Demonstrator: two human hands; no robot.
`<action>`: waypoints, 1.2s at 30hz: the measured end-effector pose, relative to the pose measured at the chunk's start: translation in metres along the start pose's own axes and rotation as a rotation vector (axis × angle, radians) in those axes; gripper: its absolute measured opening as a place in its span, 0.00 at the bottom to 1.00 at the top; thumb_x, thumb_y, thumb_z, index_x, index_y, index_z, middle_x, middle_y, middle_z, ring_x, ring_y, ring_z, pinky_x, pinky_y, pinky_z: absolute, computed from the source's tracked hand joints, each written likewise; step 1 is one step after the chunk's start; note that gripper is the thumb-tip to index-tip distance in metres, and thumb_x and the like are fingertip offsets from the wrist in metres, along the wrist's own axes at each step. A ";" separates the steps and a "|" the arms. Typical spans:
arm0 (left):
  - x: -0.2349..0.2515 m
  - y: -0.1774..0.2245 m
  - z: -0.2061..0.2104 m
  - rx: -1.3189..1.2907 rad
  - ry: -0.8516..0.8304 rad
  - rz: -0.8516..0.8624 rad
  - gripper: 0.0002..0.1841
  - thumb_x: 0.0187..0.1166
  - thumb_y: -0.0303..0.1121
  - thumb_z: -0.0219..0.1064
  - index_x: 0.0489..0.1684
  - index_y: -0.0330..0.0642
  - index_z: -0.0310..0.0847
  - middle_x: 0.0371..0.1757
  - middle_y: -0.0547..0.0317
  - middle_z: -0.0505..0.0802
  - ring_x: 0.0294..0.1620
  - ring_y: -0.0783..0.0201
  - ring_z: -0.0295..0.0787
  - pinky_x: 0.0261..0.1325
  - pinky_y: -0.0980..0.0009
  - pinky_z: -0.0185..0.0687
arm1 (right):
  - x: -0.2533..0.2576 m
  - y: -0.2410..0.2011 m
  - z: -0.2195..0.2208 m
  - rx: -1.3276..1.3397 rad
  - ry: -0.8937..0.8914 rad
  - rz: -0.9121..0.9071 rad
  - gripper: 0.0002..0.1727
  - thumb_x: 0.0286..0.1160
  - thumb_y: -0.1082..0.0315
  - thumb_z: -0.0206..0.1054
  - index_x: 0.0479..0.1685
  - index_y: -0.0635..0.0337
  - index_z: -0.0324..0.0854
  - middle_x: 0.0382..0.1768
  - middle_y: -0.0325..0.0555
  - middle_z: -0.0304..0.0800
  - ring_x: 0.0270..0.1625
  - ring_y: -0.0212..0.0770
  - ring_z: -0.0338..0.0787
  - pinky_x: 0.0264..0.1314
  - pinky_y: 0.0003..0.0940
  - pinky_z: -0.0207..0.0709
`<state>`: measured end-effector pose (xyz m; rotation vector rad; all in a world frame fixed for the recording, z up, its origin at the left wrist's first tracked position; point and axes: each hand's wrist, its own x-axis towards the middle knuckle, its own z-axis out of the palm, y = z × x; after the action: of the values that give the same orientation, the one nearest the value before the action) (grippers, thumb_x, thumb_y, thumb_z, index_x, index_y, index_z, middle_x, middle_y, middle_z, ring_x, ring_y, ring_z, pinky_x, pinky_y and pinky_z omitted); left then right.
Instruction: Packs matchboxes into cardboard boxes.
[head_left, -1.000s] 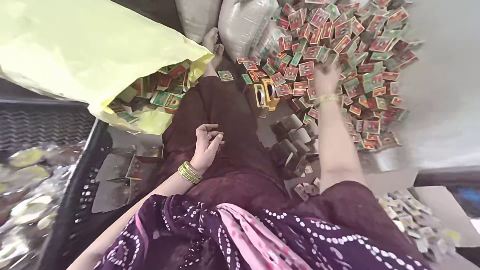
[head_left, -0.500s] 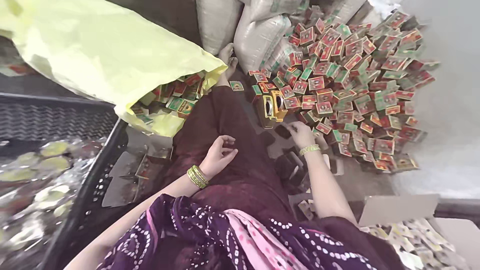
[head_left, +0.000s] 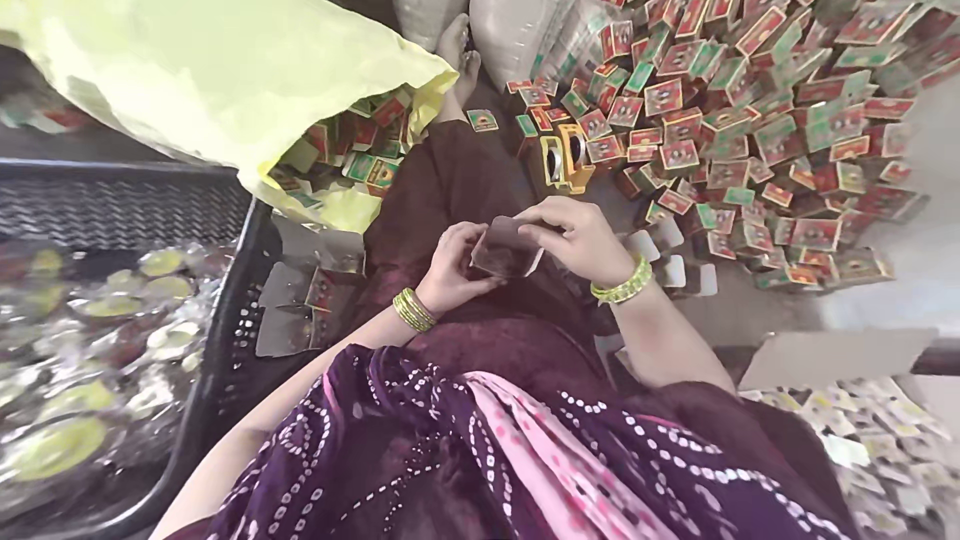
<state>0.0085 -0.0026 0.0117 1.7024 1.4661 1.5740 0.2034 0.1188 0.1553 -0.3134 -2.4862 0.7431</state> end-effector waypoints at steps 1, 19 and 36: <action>-0.001 0.000 0.000 -0.011 -0.037 0.014 0.41 0.55 0.44 0.89 0.70 0.38 0.77 0.69 0.49 0.85 0.73 0.56 0.80 0.78 0.54 0.76 | -0.004 -0.002 -0.001 0.025 0.014 0.024 0.08 0.77 0.72 0.71 0.50 0.62 0.92 0.45 0.45 0.94 0.49 0.33 0.92 0.56 0.30 0.88; -0.002 0.003 0.010 -0.272 -0.065 -0.300 0.54 0.59 0.35 0.86 0.86 0.36 0.48 0.71 0.57 0.85 0.69 0.73 0.85 0.75 0.70 0.82 | -0.286 0.096 -0.009 -0.375 -0.562 1.550 0.29 0.75 0.48 0.71 0.63 0.63 0.86 0.66 0.67 0.86 0.73 0.67 0.82 0.76 0.69 0.69; -0.002 0.007 0.010 -0.233 -0.052 -0.311 0.52 0.47 0.32 0.93 0.78 0.35 0.65 0.62 0.55 0.92 0.63 0.65 0.91 0.69 0.61 0.89 | -0.116 -0.022 -0.060 -0.136 0.206 0.657 0.25 0.69 0.52 0.80 0.60 0.56 0.84 0.39 0.37 0.95 0.39 0.31 0.93 0.44 0.34 0.91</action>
<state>0.0203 -0.0031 0.0135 1.3048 1.3833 1.4553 0.3309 0.0859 0.1624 -1.2288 -2.2337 0.7354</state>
